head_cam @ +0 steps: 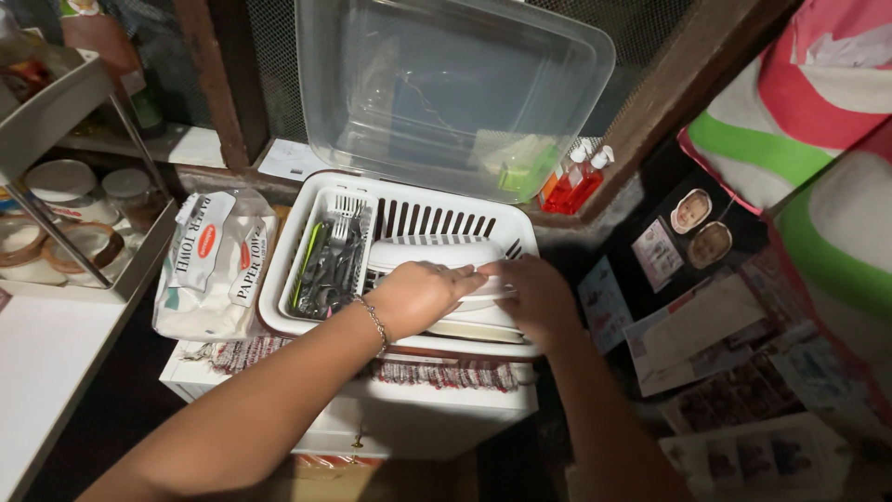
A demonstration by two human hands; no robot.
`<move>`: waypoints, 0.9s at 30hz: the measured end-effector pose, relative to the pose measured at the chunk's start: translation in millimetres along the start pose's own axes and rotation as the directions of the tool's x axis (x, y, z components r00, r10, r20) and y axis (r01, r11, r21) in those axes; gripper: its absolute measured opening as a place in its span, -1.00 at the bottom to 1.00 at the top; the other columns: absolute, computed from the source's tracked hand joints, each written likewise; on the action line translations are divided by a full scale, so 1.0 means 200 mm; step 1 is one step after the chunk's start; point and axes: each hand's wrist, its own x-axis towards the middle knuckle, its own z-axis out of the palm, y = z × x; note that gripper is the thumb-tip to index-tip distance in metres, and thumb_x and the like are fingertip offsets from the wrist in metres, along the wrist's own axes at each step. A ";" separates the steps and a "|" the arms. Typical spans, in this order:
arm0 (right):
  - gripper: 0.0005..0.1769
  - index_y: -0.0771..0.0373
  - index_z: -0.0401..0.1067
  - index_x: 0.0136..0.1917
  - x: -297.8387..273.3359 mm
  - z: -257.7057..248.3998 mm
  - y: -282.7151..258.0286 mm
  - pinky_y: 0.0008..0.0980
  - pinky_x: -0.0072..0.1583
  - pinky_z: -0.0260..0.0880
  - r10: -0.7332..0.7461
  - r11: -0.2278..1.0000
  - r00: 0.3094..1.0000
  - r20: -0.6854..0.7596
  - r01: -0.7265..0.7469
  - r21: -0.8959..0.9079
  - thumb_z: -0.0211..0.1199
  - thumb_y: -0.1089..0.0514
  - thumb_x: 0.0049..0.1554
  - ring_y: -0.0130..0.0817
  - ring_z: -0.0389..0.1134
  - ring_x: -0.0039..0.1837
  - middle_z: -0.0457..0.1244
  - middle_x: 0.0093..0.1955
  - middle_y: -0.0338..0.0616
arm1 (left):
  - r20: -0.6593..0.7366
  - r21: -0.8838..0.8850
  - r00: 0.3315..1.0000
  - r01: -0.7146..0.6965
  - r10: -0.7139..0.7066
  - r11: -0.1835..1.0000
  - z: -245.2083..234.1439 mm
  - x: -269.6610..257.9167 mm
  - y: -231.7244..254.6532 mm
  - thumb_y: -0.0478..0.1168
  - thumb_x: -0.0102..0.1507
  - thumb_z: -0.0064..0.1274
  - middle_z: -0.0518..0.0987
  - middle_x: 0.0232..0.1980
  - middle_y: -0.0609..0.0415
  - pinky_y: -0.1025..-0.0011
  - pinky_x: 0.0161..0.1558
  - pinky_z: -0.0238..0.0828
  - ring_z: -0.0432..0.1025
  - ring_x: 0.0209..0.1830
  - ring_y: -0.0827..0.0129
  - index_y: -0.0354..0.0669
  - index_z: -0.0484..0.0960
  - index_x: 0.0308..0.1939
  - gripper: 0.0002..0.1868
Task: The recorder is setting a dining table by placing plates and cutlery in organized positions.
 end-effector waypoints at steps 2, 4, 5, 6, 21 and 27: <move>-0.44 0.16 0.55 0.16 0.01 -0.01 -0.01 -0.12 0.15 0.36 0.020 1.000 0.999 0.028 -0.021 0.014 0.39 0.32 -0.17 -0.02 0.38 0.03 0.40 -0.03 -0.05 | 0.026 -0.008 1.000 0.014 -0.014 1.000 -0.04 0.00 0.02 -0.19 0.25 0.04 0.58 0.26 -0.01 0.18 -0.13 0.51 0.58 -0.09 0.14 -0.05 0.51 0.25 -0.54; -0.42 0.15 0.55 0.18 0.01 -0.02 -0.01 -0.12 0.14 0.36 0.037 0.999 0.998 0.056 -0.038 0.027 0.39 0.32 -0.17 -0.02 0.38 0.02 0.41 -0.04 -0.04 | 0.049 -0.014 0.998 0.031 -0.030 0.999 -0.07 0.00 0.03 -0.20 0.26 0.04 0.58 0.26 0.02 0.18 -0.14 0.51 0.58 -0.09 0.15 -0.03 0.51 0.24 -0.56; -0.40 0.13 0.54 0.19 0.00 -0.02 0.00 -0.16 0.11 0.43 0.174 0.975 0.980 0.091 -0.185 0.124 0.38 0.33 -0.17 -0.07 0.39 0.00 0.38 -0.06 -0.05 | 0.044 -0.028 0.999 0.020 -0.019 0.999 -0.08 0.00 0.03 -0.21 0.25 0.04 0.60 0.23 0.04 0.18 -0.12 0.51 0.57 -0.08 0.15 -0.04 0.51 0.26 -0.54; -0.39 0.11 0.54 0.20 -0.01 -0.01 0.01 -0.21 0.09 0.50 0.303 0.920 0.942 0.142 -0.328 0.215 0.36 0.34 -0.18 -0.12 0.40 -0.02 0.35 -0.08 -0.05 | 0.040 -0.044 0.999 0.011 -0.009 0.999 -0.10 0.00 0.04 -0.22 0.25 0.04 0.61 0.20 0.05 0.19 -0.10 0.51 0.57 -0.08 0.15 -0.05 0.50 0.27 -0.52; -0.70 0.19 0.61 0.05 -0.01 -0.09 0.02 -0.29 0.12 0.47 0.087 0.990 0.995 -0.043 -0.082 0.115 0.38 0.23 0.00 -0.19 0.49 0.06 0.44 0.03 -0.08 | -0.047 -0.130 0.999 0.006 -0.013 0.991 -0.26 -0.02 0.08 -0.18 0.27 0.05 0.68 0.07 0.06 0.19 -0.17 0.52 0.58 -0.18 0.14 0.00 0.59 0.19 -0.61; -0.72 0.18 0.61 0.05 0.01 -0.18 -0.08 -0.31 0.05 0.48 0.104 0.989 0.994 -0.010 -0.103 0.108 0.40 0.19 0.02 -0.21 0.50 0.00 0.45 -0.01 -0.08 | -0.053 -0.090 0.998 -0.031 0.026 0.995 -0.30 -0.02 0.09 -0.18 0.28 0.04 0.68 0.02 0.02 0.17 -0.21 0.51 0.58 -0.21 0.12 -0.04 0.58 0.19 -0.63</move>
